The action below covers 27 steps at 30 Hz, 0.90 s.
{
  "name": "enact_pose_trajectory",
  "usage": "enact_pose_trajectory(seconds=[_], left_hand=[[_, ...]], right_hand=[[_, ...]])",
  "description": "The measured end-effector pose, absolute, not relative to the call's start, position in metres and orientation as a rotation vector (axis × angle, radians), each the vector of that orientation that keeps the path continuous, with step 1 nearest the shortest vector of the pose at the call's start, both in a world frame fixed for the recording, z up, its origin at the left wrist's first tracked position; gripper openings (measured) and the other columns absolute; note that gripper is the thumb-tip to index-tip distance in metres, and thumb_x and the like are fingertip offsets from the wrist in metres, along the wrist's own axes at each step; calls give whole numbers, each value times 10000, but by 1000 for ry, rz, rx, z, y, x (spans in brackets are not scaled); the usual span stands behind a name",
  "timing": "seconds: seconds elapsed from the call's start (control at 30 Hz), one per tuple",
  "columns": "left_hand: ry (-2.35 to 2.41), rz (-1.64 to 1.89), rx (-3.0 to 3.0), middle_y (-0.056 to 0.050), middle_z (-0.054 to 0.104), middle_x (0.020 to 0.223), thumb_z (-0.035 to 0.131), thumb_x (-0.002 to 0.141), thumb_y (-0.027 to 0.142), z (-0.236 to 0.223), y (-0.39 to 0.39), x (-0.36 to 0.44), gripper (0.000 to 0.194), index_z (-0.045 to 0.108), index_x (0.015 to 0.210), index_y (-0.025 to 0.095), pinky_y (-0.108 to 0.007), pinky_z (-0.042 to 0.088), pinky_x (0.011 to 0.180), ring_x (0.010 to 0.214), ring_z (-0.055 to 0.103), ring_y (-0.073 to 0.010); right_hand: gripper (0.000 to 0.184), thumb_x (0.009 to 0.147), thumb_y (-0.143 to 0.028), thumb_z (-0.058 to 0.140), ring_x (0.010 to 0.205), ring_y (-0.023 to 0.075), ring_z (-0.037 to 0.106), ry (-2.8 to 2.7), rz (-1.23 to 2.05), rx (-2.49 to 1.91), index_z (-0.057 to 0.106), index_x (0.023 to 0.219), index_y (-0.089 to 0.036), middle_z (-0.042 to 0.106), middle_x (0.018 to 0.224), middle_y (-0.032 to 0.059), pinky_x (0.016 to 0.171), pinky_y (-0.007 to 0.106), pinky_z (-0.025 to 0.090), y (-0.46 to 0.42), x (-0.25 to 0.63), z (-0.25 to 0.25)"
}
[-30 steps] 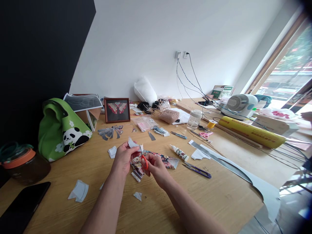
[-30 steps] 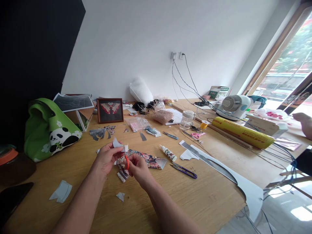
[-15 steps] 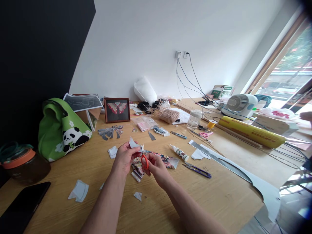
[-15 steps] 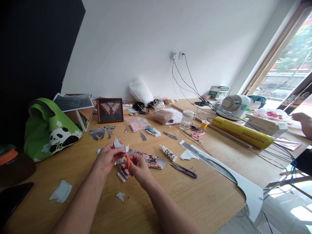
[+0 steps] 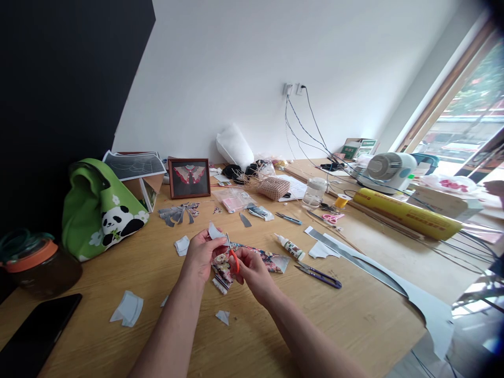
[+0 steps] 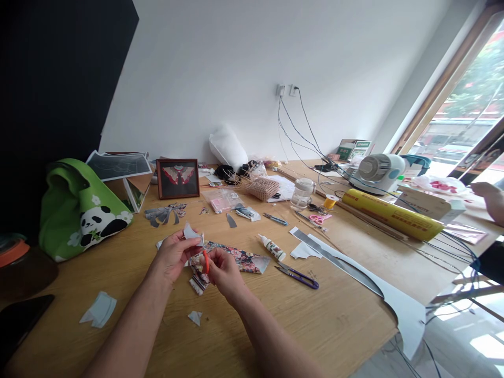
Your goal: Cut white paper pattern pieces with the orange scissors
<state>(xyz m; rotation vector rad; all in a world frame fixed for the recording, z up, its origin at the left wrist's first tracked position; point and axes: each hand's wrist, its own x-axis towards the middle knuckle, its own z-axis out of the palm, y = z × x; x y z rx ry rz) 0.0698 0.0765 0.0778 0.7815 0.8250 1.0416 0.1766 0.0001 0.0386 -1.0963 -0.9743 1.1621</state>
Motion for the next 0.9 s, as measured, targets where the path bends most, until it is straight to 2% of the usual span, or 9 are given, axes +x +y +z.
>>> enact_pose_trajectory(seconds=[0.4, 0.73, 0.9], left_hand=[[798, 1032, 790, 6, 642, 601, 745, 508, 44, 81, 75, 67, 327, 624, 803, 115, -215, 519, 518, 499, 592, -100], [783, 1019, 807, -9, 664, 627, 731, 522, 39, 85, 78, 60, 330, 624, 826, 112, -195, 506, 493, 493, 596, -97], [805, 1031, 879, -12, 658, 640, 741, 515, 52, 90, 80, 52, 389, 637, 887, 100, -200, 493, 455, 495, 593, -106]], right_hand=[[449, 685, -573, 690, 386, 56, 336, -982, 1141, -1106, 458, 684, -189, 496, 487, -65, 396, 206, 242, 0, 177, 38], [409, 713, -518, 691, 395, 59, 368, -1027, 1176, -1041, 477, 659, -174, 504, 491, -54, 422, 210, 260, -3, 177, 46], [419, 677, -515, 725, 400, 60, 402, -1034, 1281, -1016, 492, 679, -166, 585, 565, -17, 421, 208, 265, -4, 182, 45]])
